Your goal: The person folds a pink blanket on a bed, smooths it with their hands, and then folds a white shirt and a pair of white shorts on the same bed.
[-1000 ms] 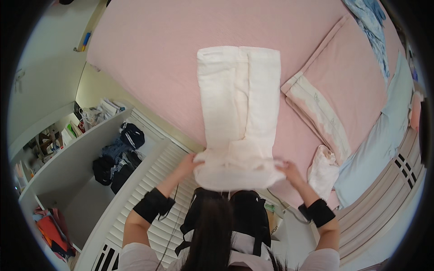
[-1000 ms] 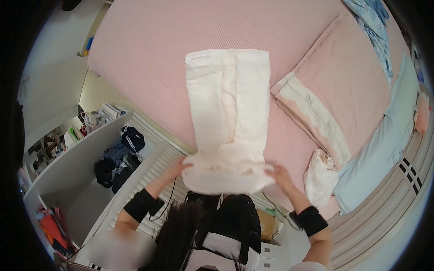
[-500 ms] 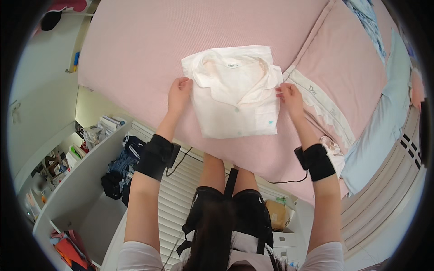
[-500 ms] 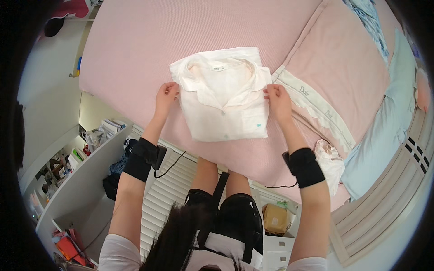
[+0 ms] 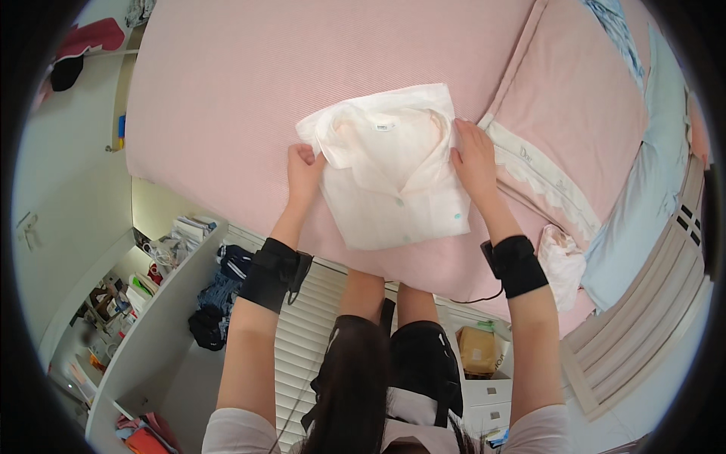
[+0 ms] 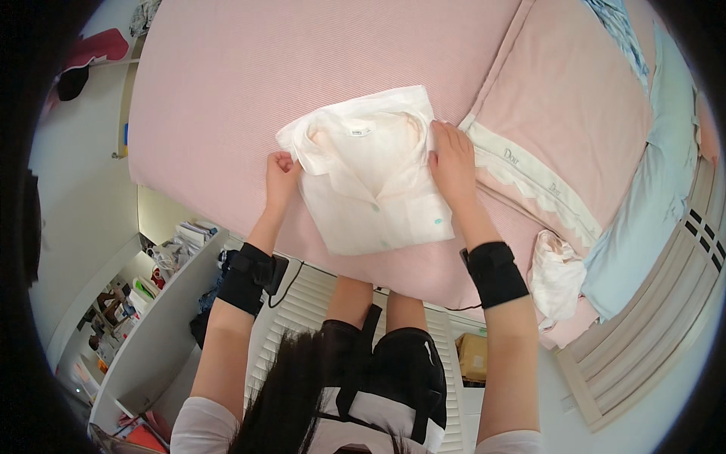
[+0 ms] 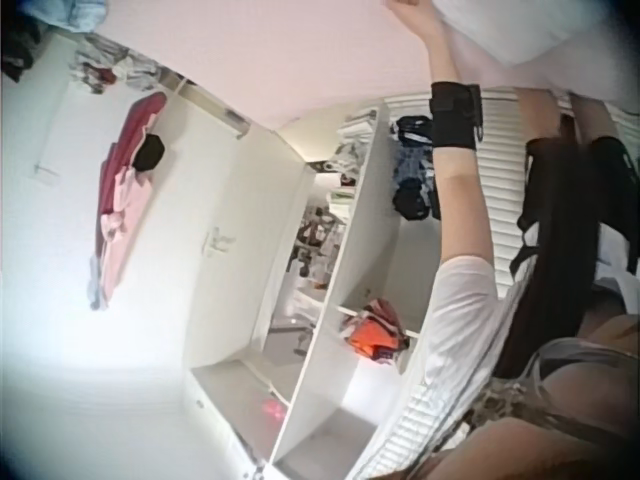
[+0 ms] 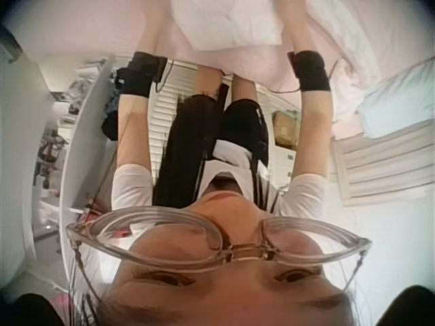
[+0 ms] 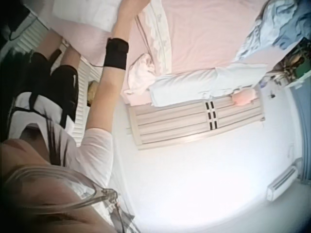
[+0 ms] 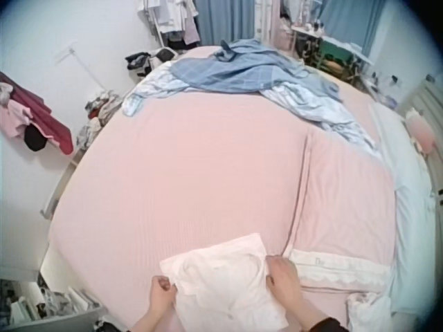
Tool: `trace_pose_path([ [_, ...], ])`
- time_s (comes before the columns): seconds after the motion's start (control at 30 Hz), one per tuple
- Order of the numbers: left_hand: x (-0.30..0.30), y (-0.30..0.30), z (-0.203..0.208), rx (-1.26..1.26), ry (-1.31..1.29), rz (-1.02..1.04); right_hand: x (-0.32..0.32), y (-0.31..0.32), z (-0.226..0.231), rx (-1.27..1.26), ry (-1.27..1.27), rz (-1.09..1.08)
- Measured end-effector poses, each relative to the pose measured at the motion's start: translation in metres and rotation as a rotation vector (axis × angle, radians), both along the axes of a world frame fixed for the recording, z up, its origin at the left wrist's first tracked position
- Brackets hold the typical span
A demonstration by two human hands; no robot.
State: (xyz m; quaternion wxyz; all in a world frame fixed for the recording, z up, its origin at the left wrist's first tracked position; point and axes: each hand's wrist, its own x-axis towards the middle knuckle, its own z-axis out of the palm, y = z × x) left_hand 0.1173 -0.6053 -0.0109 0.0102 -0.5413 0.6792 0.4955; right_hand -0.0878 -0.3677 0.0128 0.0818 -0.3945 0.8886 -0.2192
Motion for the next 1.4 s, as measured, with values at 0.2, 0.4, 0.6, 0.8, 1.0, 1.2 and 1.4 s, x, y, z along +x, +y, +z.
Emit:
trace_pose_path([
  [0.2, -0.002, -0.003, 0.011, 0.204, 0.232, 0.006, -0.027, -0.021, -0.006, 0.189, -0.103, 0.048],
  [0.4, -0.014, -0.009, 0.02, 0.278, 0.416, -0.074, -0.039, -0.024, 0.0, 0.178, -0.23, 0.194],
  [0.6, 0.015, -0.024, 0.027, 0.335, 0.168, -0.165, -0.045, -0.009, 0.04, 0.021, -0.677, -0.017],
  [0.8, 0.045, -0.032, 0.024, 0.703, 0.314, 0.069, -0.044, -0.019, 0.057, 0.149, -0.793, -0.028],
  [1.0, -0.028, -0.025, 0.037, 0.356, 0.303, -0.099, -0.05, -0.046, 0.022, 0.091, -0.882, -0.031],
  [1.2, -0.04, -0.034, 0.041, 0.238, 0.214, -0.562, -0.06, -0.055, 0.008, 0.191, -0.862, 0.145],
  [1.4, -0.031, -0.031, 0.031, 0.206, 0.141, -0.515, -0.058, -0.058, -0.01, 0.17, -0.435, 0.317],
])
